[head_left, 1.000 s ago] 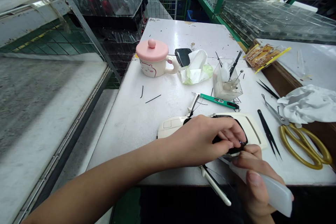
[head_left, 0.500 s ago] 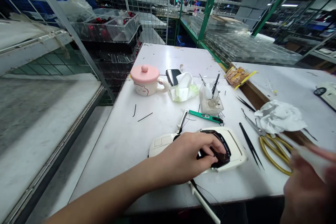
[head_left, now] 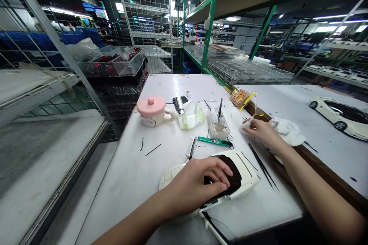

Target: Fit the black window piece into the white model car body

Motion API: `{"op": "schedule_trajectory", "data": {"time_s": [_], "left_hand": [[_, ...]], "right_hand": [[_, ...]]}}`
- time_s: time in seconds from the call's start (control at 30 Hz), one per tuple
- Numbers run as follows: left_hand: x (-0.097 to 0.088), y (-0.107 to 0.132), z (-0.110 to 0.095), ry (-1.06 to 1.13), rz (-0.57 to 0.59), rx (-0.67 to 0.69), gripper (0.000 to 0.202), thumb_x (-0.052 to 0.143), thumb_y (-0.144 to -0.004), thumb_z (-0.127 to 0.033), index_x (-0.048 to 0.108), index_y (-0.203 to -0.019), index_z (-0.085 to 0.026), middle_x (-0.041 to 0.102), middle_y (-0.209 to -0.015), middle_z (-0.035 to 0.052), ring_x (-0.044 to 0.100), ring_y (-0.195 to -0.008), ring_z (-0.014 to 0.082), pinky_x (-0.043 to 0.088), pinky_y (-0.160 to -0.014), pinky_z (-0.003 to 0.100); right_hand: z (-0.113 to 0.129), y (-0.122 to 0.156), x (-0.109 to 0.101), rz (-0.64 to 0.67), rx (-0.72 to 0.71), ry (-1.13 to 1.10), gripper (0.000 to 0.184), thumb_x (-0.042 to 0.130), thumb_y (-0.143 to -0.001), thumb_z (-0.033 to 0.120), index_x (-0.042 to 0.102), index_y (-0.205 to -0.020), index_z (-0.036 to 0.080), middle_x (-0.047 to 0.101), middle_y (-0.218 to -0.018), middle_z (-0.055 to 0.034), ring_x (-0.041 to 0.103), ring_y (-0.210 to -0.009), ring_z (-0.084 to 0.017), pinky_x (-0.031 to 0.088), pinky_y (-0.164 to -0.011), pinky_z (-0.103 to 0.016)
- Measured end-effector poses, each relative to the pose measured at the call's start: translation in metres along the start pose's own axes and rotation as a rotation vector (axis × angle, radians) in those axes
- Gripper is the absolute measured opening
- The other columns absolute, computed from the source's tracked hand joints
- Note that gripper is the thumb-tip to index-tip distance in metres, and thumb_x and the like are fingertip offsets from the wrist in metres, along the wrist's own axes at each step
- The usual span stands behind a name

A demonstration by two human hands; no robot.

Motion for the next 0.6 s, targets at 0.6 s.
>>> {"op": "schedule_trajectory", "data": {"time_s": [0.6], "left_hand": [[0.003,0.003,-0.007,-0.087,0.028,0.02,0.016,0.062,-0.087,-0.015,0.069,-0.101,-0.015,0.072,-0.094,0.0039,0.065,-0.089,0.0133,0.05,-0.083,0.023]], "right_hand": [[-0.027,0.14,0.006,0.127,0.006,-0.029,0.033,0.058,-0.085,0.053,0.064,-0.073,0.023,0.062,-0.058,-0.0033,0.061,-0.054,-0.021,0.041,-0.052,-0.03]]}}
Point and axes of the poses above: each hand's wrist, its own y-axis away from the middle knuckle, its own x-axis out of the palm, z = x × y, the point moved 9 cm from there along -y, towards the middle knuckle
